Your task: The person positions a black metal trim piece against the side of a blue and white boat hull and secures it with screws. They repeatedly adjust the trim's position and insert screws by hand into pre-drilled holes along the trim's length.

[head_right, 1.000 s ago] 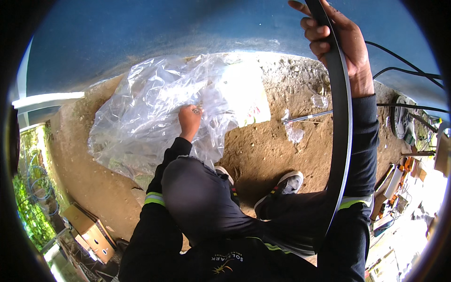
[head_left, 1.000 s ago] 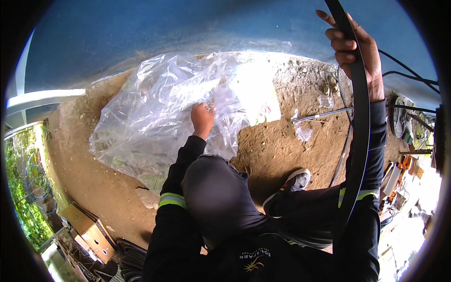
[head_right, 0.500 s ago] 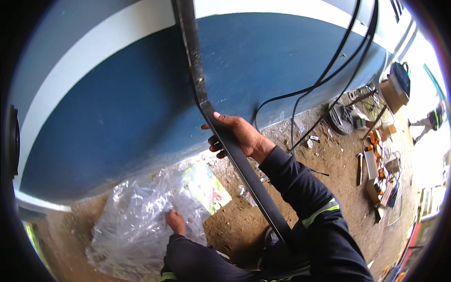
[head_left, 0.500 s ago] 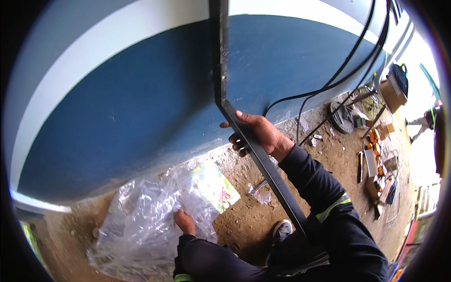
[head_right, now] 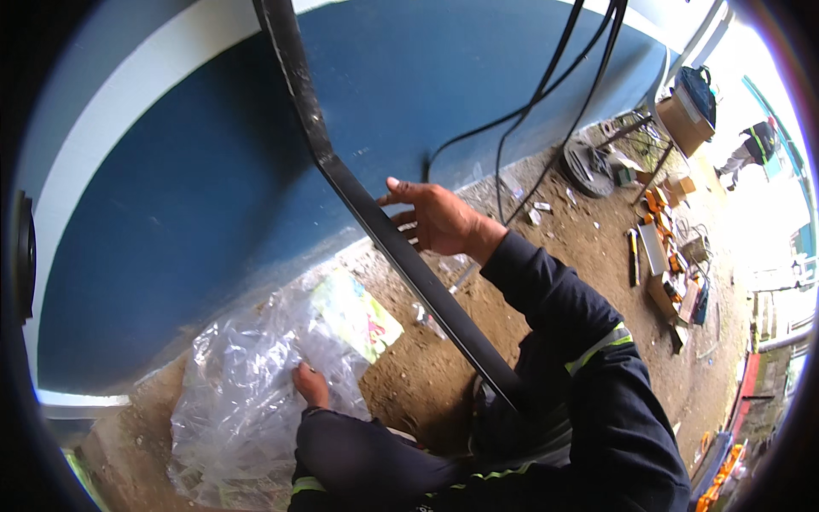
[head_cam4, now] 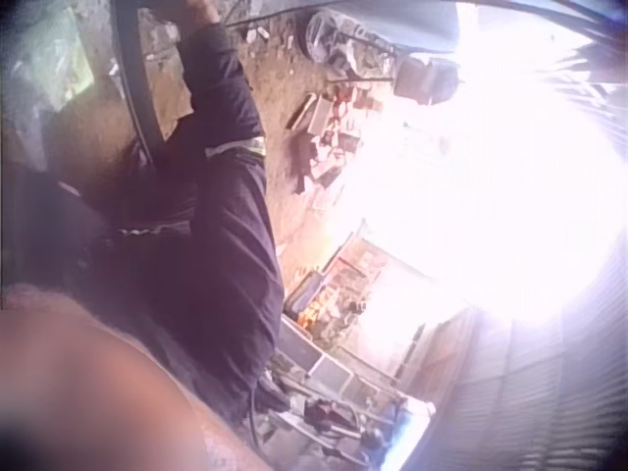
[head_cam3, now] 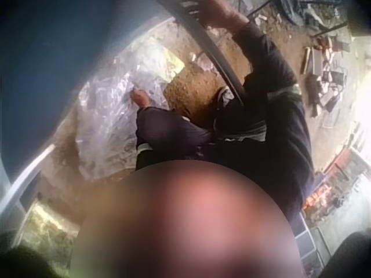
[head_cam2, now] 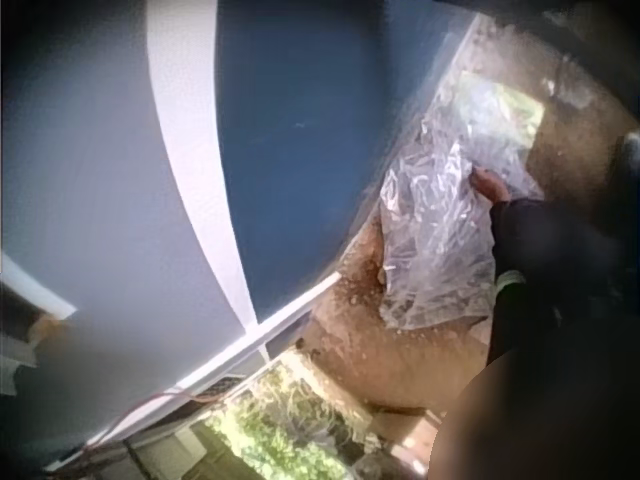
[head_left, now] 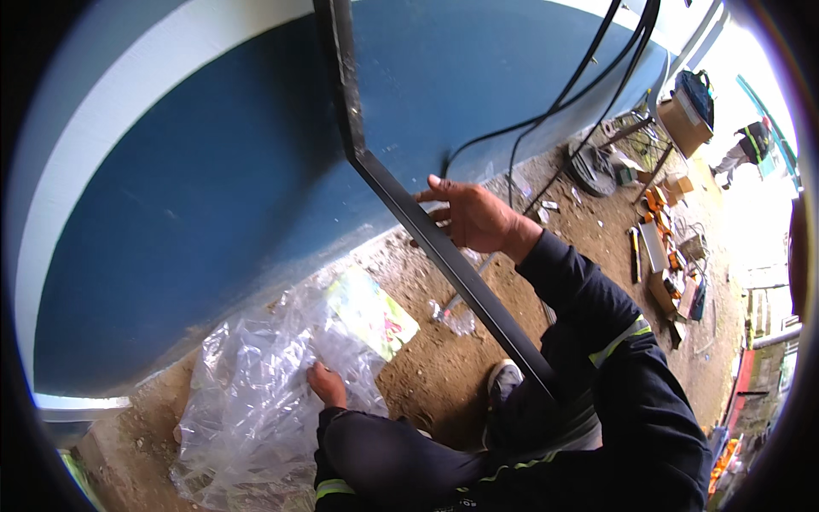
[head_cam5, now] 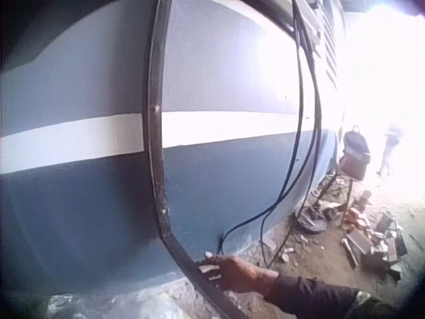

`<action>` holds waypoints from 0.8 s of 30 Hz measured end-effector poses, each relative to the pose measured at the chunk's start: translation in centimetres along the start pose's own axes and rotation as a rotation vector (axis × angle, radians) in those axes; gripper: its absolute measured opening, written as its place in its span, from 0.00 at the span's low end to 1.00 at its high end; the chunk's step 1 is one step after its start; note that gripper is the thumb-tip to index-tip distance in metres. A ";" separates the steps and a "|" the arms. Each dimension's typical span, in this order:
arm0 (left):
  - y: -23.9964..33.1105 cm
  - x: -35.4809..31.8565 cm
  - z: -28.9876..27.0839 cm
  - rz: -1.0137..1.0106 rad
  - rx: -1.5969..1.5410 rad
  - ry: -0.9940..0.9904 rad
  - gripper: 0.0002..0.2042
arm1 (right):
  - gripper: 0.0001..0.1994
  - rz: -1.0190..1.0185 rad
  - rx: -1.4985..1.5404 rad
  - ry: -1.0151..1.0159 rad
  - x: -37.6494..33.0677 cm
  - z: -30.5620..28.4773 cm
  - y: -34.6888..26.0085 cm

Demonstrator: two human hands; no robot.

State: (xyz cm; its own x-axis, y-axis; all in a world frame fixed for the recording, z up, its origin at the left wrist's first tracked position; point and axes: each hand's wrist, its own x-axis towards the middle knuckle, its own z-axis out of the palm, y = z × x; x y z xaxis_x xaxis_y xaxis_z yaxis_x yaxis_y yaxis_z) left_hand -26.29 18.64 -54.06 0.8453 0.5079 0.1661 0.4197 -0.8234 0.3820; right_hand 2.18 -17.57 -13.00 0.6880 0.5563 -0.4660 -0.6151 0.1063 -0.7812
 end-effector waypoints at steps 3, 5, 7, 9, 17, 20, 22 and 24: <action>0.0 -0.1 0.2 0.049 -0.013 0.034 0.04 | 0.43 -0.016 0.022 0.021 -1.2 -1.1 0.3; -0.1 0.0 0.3 0.035 -0.016 -0.015 0.04 | 0.44 -0.033 0.034 0.017 -1.9 -1.7 0.4; -0.2 0.1 0.4 0.051 -0.003 -0.044 0.04 | 0.41 -0.049 0.003 0.059 -2.5 -2.0 0.4; -0.2 0.3 0.3 0.028 0.011 -0.049 0.04 | 0.41 -0.058 -0.018 0.066 -2.9 -2.1 0.4; -0.2 1.4 -2.4 -0.151 -0.245 -0.173 0.05 | 0.41 -0.107 -0.215 0.103 -3.3 -3.1 1.0; -0.9 2.1 -4.1 -0.508 -0.855 -0.283 0.07 | 0.40 -0.097 -0.279 0.071 -3.0 -3.1 1.4; -1.4 2.7 -5.1 -0.640 -1.265 -0.359 0.07 | 0.40 -0.091 -0.318 0.030 -2.8 -3.0 1.8; -1.8 3.6 -5.8 -0.652 -1.663 -0.493 0.05 | 0.41 -0.078 -0.318 0.043 -2.5 -2.8 2.5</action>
State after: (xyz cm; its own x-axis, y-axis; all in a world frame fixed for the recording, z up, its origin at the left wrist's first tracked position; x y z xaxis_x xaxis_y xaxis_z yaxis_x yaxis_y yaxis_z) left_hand -25.94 23.40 -48.93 0.8394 0.2417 -0.4868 0.2191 0.6692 0.7101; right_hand 0.02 -21.02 -14.94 0.7481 0.5205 -0.4117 -0.4134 -0.1197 -0.9026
